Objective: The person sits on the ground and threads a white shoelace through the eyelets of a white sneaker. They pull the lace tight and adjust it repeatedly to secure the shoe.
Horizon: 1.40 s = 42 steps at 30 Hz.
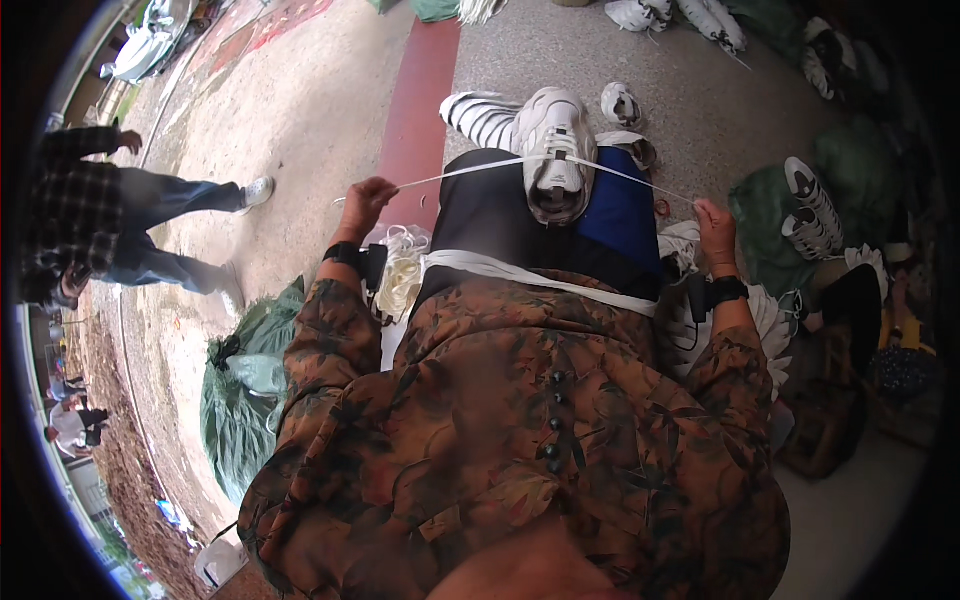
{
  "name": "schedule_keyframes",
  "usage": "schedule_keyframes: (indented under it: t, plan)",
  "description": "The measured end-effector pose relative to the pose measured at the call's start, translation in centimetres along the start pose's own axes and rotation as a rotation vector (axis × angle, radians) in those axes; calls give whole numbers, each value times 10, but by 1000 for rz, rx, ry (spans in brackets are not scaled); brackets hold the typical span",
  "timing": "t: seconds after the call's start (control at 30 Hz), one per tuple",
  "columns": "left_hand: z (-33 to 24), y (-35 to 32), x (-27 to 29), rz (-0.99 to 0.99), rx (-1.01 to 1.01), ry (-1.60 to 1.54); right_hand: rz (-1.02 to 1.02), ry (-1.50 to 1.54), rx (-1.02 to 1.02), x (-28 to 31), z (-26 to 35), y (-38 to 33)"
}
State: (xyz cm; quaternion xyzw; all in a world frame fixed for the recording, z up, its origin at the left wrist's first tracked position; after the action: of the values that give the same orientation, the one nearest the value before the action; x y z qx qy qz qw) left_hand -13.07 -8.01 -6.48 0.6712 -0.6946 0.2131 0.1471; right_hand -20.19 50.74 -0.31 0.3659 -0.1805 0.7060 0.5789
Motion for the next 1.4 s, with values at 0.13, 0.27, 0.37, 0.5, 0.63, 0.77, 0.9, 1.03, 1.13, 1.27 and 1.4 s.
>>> schedule_keyframes:
  t: [0.13,0.27,0.37,0.5,0.63,0.77,0.9,1.03,1.13,1.27,1.4]
  plan:
    - [38,-32,23,-43,64,111,-115,-230,-88,26,-83,-29]
    - [79,-74,31,-70,189,27,-144,-232,-178,57,-71,-37]
    - [87,-81,20,-28,357,-105,-197,-251,-229,87,-76,-48]
    - [117,-100,18,-23,443,-190,-163,-332,-247,107,-98,-64]
    - [135,-117,16,-60,541,-189,-55,-324,-404,99,-117,-87]
    - [150,-105,17,-64,458,14,62,-274,-506,64,-119,-84]
    - [86,-68,-18,97,471,-380,384,71,-466,25,-53,-40]
    - [-5,-21,-48,284,309,-754,594,613,-294,-30,37,12]
    - [-92,-11,-71,453,140,-696,622,728,-24,-69,95,44]
    - [-157,35,-108,646,11,-507,389,345,61,-103,95,71]
    - [-149,64,-133,555,-62,-625,244,626,-67,-129,83,79]
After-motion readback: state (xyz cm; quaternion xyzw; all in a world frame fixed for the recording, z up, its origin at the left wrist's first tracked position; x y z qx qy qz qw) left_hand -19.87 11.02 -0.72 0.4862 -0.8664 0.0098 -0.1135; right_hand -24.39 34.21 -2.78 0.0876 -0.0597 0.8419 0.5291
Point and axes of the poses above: each hand's wrist, its own y-axis towards the middle knuckle, its own x-axis out of the back of the hand, z = x × y, the point moved 4 cm from there along y, towards the middle knuckle, and after that the axes turned 12 degrees about z, right-handed, at the moved point
